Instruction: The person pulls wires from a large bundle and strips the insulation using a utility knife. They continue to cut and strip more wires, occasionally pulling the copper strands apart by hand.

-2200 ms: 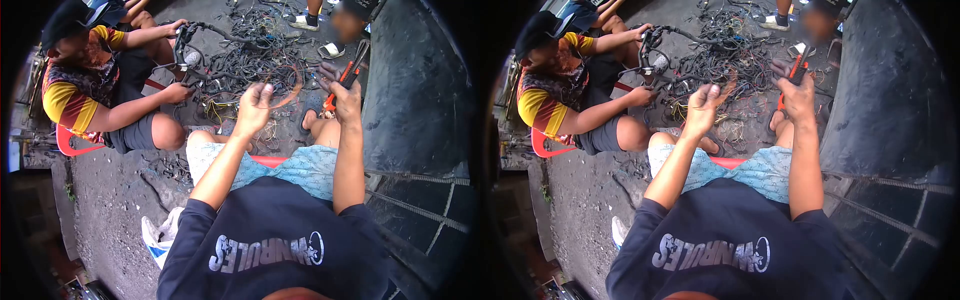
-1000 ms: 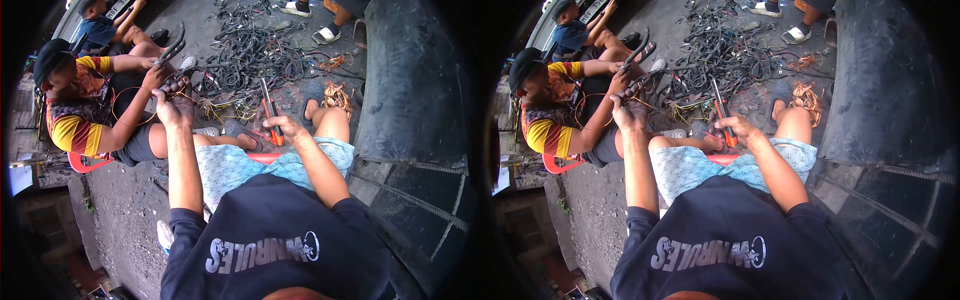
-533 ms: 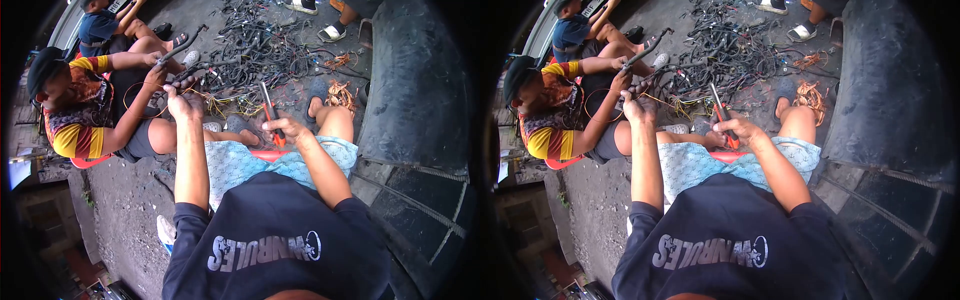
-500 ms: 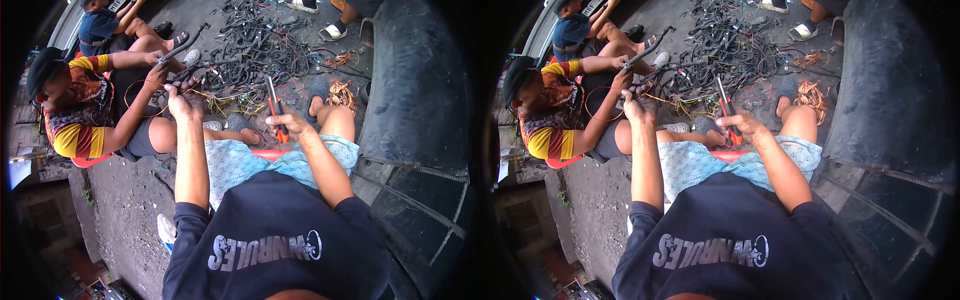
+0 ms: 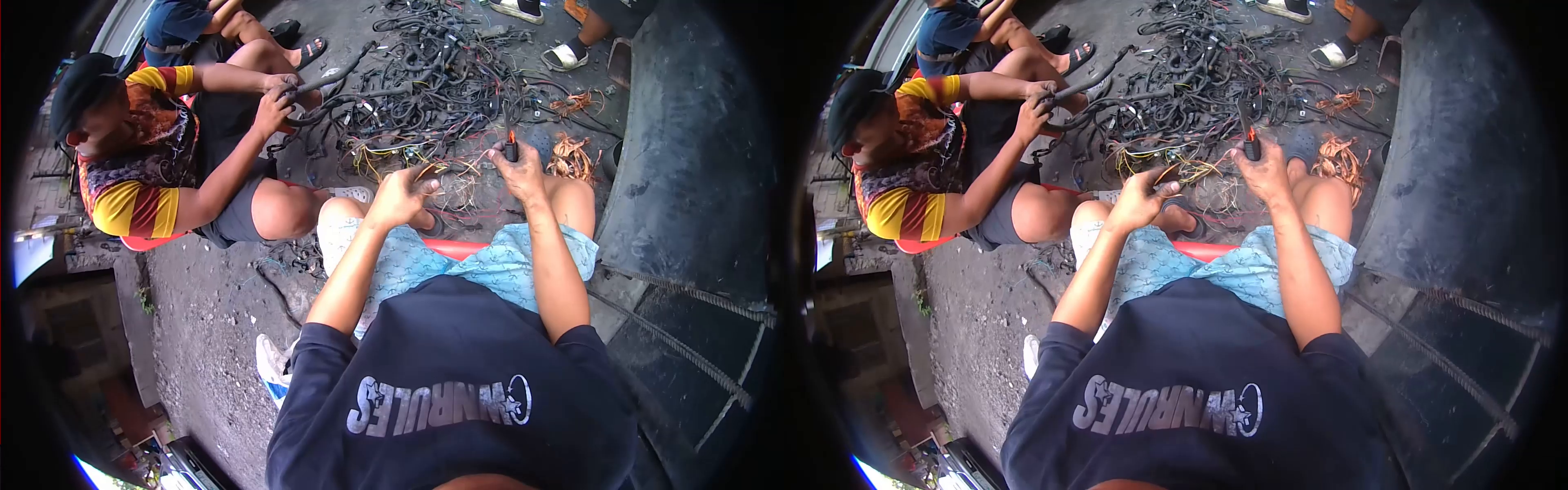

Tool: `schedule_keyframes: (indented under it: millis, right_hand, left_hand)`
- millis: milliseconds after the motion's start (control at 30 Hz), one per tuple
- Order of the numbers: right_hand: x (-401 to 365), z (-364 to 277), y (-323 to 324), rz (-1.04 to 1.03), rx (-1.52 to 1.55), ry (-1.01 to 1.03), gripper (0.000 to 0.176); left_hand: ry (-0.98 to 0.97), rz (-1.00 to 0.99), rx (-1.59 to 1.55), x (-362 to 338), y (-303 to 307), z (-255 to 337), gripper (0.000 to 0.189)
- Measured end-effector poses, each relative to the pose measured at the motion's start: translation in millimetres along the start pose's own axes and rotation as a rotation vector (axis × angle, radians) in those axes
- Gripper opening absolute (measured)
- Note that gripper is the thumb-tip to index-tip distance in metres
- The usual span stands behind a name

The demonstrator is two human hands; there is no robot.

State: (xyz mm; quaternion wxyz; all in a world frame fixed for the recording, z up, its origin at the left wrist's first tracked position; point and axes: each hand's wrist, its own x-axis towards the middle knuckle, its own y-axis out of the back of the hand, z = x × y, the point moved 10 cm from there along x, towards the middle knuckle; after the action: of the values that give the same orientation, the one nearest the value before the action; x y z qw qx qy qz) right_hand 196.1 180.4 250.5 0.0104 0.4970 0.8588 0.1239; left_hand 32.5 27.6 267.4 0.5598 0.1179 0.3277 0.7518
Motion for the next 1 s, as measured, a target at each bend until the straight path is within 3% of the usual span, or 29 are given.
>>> schedule_keyframes:
  millis: [133, 200, 300, 400, 533, 600, 667, 700, 733, 767, 800, 867, 933, 1000]
  right_hand:
    - [-9, -3, 0, 0.000, -0.017, -0.065, 0.013]
    - [-6, 9, -11, -0.057, 0.245, -0.028, 0.013]
    - [-10, 22, -12, -0.125, 0.267, -0.120, 0.012]
    - [-11, 20, -20, -0.190, 0.321, -0.146, 0.012]
    - [-14, 12, -21, -0.167, 0.327, -0.069, 0.013]
    - [-14, 12, -20, -0.156, 0.278, -0.024, 0.013]
    - [-15, 37, -17, -0.095, 0.314, -0.147, 0.014]
    - [-20, 31, -11, 0.005, 0.435, -0.233, 0.016]
    - [-17, 24, 2, 0.070, 0.293, -0.226, 0.018]
    - [-15, 55, 2, 0.095, 0.389, -0.309, 0.019]
    - [-11, 61, 16, 0.183, 0.253, -0.239, 0.022]
    - [-11, 31, 34, 0.254, -0.017, -0.122, 0.023]
    - [-9, 16, 37, 0.212, -0.130, -0.081, 0.024]
    - [-9, 13, 33, 0.169, -0.248, -0.051, 0.024]
  left_hand:
    - [0.044, -0.146, -0.226, 2, -31, -5, 0.031]
    - [0.096, -0.059, -0.274, 6, -25, -11, 0.020]
    - [0.180, 0.120, -0.622, 8, -12, -23, 0.019]
    - [0.228, 0.085, -0.909, 9, -17, -17, 0.024]
    - [0.126, 0.092, -0.856, 21, -27, -17, 0.027]
    - [0.100, 0.294, -0.810, 23, -12, -24, 0.037]
    - [0.319, 0.522, -0.905, 12, 0, -54, 0.038]
    - [0.387, 0.492, -0.930, 16, -3, -74, 0.036]
    - [0.458, 0.464, -0.958, 19, -2, -87, 0.035]
    - [0.535, 0.539, -1.028, 16, -3, -100, 0.035]
    - [0.470, 0.585, -0.847, 20, 4, -115, 0.058]
    - [0.463, 0.737, -0.610, -6, 30, -74, 0.094]
    - [0.287, 0.767, -0.075, -8, 43, -59, 0.117]
    - [0.014, 0.747, 0.173, -5, 32, -23, 0.106]
